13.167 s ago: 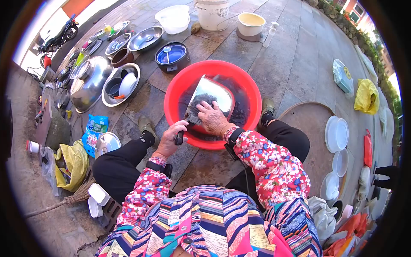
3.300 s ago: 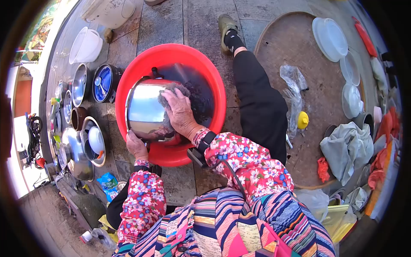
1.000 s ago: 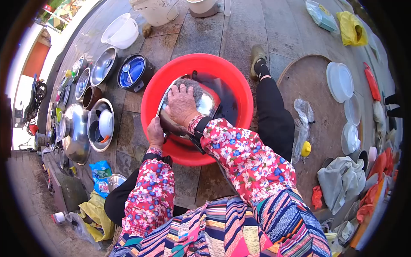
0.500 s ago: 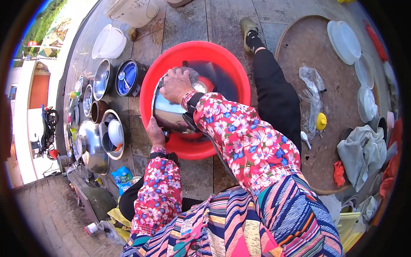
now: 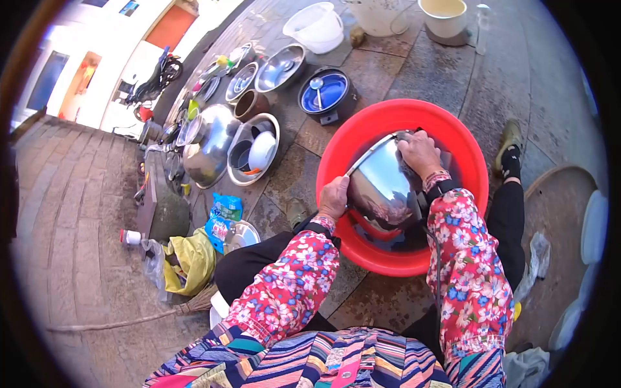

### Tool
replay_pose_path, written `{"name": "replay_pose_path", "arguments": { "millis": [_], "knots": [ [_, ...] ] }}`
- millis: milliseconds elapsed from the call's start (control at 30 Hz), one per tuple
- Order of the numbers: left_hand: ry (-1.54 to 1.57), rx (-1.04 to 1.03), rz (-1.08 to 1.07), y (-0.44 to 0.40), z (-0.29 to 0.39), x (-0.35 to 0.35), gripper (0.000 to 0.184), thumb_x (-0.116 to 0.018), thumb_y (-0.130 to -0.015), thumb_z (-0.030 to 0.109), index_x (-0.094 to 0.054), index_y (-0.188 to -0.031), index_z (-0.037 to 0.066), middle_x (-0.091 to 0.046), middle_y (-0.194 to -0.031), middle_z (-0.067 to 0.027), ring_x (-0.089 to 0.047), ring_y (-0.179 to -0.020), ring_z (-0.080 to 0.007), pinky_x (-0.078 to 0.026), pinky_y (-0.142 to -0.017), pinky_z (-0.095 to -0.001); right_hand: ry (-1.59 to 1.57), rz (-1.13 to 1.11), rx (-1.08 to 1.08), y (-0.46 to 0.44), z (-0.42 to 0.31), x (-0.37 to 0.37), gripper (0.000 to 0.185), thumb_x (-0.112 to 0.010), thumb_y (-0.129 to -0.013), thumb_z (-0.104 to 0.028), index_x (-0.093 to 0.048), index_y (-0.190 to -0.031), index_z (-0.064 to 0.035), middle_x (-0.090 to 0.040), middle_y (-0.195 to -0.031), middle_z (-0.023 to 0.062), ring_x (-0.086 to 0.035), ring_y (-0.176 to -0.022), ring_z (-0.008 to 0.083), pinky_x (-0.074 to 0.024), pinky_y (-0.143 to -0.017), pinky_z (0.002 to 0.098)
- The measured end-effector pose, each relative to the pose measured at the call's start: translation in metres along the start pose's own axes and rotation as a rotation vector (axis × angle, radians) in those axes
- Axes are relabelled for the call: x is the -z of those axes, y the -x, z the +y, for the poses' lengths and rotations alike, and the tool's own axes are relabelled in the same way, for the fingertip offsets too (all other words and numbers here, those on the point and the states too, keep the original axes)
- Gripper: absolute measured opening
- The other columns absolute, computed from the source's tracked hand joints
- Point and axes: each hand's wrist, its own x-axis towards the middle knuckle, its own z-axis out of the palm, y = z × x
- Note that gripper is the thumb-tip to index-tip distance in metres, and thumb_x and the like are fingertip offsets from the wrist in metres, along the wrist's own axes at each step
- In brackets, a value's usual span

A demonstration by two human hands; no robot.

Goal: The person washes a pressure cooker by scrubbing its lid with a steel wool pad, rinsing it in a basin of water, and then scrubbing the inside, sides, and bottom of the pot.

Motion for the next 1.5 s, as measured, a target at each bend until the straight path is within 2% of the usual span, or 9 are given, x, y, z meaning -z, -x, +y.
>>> {"name": "replay_pose_path", "arguments": {
  "millis": [267, 533, 667, 733, 833, 933, 1133, 1367, 1500],
  "knots": [
    [0.009, 0.031, -0.039, 0.005, 0.009, 0.006, 0.048, -0.036, -0.095, 0.045, -0.056, -0.078, 0.004, -0.059, -0.072, -0.0228, -0.058, -0.075, -0.0423, -0.044, -0.069, -0.0503, 0.261, 0.336, 0.35, 0.057, -0.057, -0.029, 0.043, -0.059, -0.073, -0.026, -0.063, -0.106, 0.0013, -0.052, -0.117, 0.0143, -0.047, -0.112, 0.0334, -0.0342, -0.094, 0.0482],
    [-0.003, 0.012, -0.058, 0.001, 0.014, 0.008, 0.047, -0.038, -0.094, 0.046, -0.058, -0.078, 0.006, -0.061, -0.073, -0.0207, -0.06, -0.074, -0.0396, -0.045, -0.068, -0.0486, 0.334, 0.285, 0.634, 0.083, -0.057, -0.027, 0.045, -0.064, -0.069, -0.025, -0.064, -0.108, -0.0032, -0.051, -0.118, 0.0145, -0.042, -0.115, 0.0369, -0.0298, -0.098, 0.0511],
    [0.019, 0.02, -0.086, 0.0, 0.016, 0.013, 0.051, -0.037, -0.093, 0.049, -0.06, -0.082, 0.005, -0.063, -0.078, -0.0224, -0.061, -0.078, -0.0407, -0.046, -0.072, -0.0509, 0.266, 0.38, 0.36, 0.059, -0.04, -0.021, 0.041, -0.059, -0.074, -0.026, -0.065, -0.111, -0.0073, -0.053, -0.114, 0.0115, -0.048, -0.111, 0.0336, -0.037, -0.093, 0.0487],
    [0.007, 0.022, -0.085, 0.001, 0.016, 0.012, 0.049, -0.038, -0.093, 0.049, -0.06, -0.082, 0.006, -0.063, -0.077, -0.0218, -0.061, -0.078, -0.0407, -0.046, -0.071, -0.051, 0.226, 0.193, -0.049, 0.024, -0.015, -0.011, 0.036, -0.047, -0.082, -0.033, -0.067, -0.102, -0.0101, -0.058, -0.108, 0.0154, -0.057, -0.097, 0.0383, -0.0463, -0.081, 0.0526],
    [0.001, 0.005, -0.066, 0.001, 0.017, 0.012, 0.048, -0.04, -0.093, 0.048, -0.058, -0.08, 0.007, -0.062, -0.076, -0.0213, -0.061, -0.077, -0.0407, -0.046, -0.071, -0.0508, 0.067, 0.009, -0.008, -0.041, 0.063, -0.034, 0.036, -0.047, -0.081, -0.034, -0.067, -0.097, -0.0087, -0.058, -0.106, 0.0181, -0.057, -0.096, 0.0415, -0.0455, -0.082, 0.0555],
    [-0.018, -0.003, -0.052, 0.0, 0.012, 0.008, 0.047, -0.04, -0.093, 0.048, -0.058, -0.079, 0.007, -0.062, -0.075, -0.0216, -0.061, -0.076, -0.0408, -0.046, -0.07, -0.0511, 0.202, 0.144, -0.063, 0.018, -0.033, -0.011, 0.039, -0.048, -0.08, -0.034, -0.065, -0.098, -0.0042, -0.056, -0.116, 0.0181, -0.053, -0.106, 0.0401, -0.041, -0.089, 0.0554],
    [0.079, -0.052, -0.088, -0.005, 0.006, 0.006, 0.051, -0.036, -0.094, 0.048, -0.06, -0.079, 0.006, -0.063, -0.077, -0.0209, -0.06, -0.08, -0.0406, -0.045, -0.071, -0.0506, 0.422, 0.467, 0.297, 0.083, -0.08, -0.051, 0.051, -0.06, -0.073, -0.031, -0.059, -0.111, 0.0031, -0.048, -0.117, 0.0166, -0.04, -0.116, 0.0366, -0.0286, -0.099, 0.0529],
    [0.152, -0.011, -0.132, -0.006, 0.009, 0.01, 0.055, -0.031, -0.095, 0.049, -0.065, -0.086, 0.006, -0.064, -0.082, -0.0214, -0.061, -0.084, -0.0395, -0.045, -0.073, -0.0492, 0.482, 0.267, 0.731, 0.133, -0.077, -0.058, 0.047, -0.064, -0.069, -0.029, -0.06, -0.113, -0.0108, -0.049, -0.119, 0.0097, -0.041, -0.116, 0.0326, -0.0269, -0.101, 0.0519],
    [0.158, -0.054, -0.09, -0.005, 0.002, 0.003, 0.05, -0.035, -0.095, 0.047, -0.063, -0.085, 0.007, -0.062, -0.082, -0.0231, -0.059, -0.082, -0.0418, -0.045, -0.071, -0.0503, 0.31, 0.442, 0.542, 0.11, -0.063, -0.032, 0.041, -0.063, -0.069, -0.028, -0.063, -0.107, -0.0128, -0.053, -0.114, 0.0064, -0.044, -0.115, 0.0296, -0.0299, -0.099, 0.05]
  ]
}}
